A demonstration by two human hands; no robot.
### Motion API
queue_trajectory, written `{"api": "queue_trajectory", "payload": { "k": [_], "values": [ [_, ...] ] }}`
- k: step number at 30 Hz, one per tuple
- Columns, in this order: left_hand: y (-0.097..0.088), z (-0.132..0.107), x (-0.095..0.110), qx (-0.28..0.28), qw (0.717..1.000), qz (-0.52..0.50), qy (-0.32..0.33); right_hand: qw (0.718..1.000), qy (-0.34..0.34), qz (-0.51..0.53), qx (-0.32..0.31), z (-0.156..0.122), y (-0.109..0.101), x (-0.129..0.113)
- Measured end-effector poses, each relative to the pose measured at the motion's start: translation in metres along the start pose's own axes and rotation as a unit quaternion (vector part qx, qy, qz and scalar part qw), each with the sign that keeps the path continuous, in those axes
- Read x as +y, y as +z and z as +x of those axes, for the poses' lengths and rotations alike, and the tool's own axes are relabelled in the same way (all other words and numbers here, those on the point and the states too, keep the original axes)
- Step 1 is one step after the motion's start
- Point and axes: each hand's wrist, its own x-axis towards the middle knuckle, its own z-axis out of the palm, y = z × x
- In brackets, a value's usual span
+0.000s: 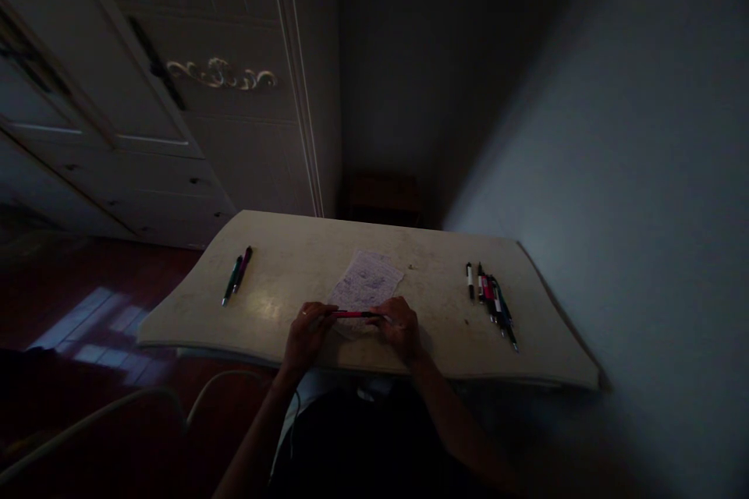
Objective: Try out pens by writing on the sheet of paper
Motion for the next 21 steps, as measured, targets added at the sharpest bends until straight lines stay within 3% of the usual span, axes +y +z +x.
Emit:
{"api": "queue_trajectory", "payload": {
  "k": [4,7,10,14,21],
  "values": [
    [0.0017,-0.0028,-0.0031,0.010,0.999,-0.007,0.039,1.000,0.023,0.004,0.003,0.0014,-0.0008,-0.0029],
    [0.0030,-0.0053,-0.0016,0.018,0.999,0.003,0.026,0.999,0.033,0.006,0.007,0.0028,-0.0019,-0.0057],
    [0.0034,-0.0059,0.0011,0.002,1.000,0.008,-0.002,0.999,0.043,0.010,0.014,0.0033,-0.0027,-0.0070],
    [0.0039,-0.0038,0.0005,-0.022,0.998,0.053,0.034,0.999,0.041,0.009,0.022,0.0026,-0.0024,-0.0069],
    [0.0098,-0.0044,0.0020,0.023,0.997,0.065,0.015,0.999,0.011,0.022,0.042,0.0014,-0.0001,-0.0042]
  ]
}}
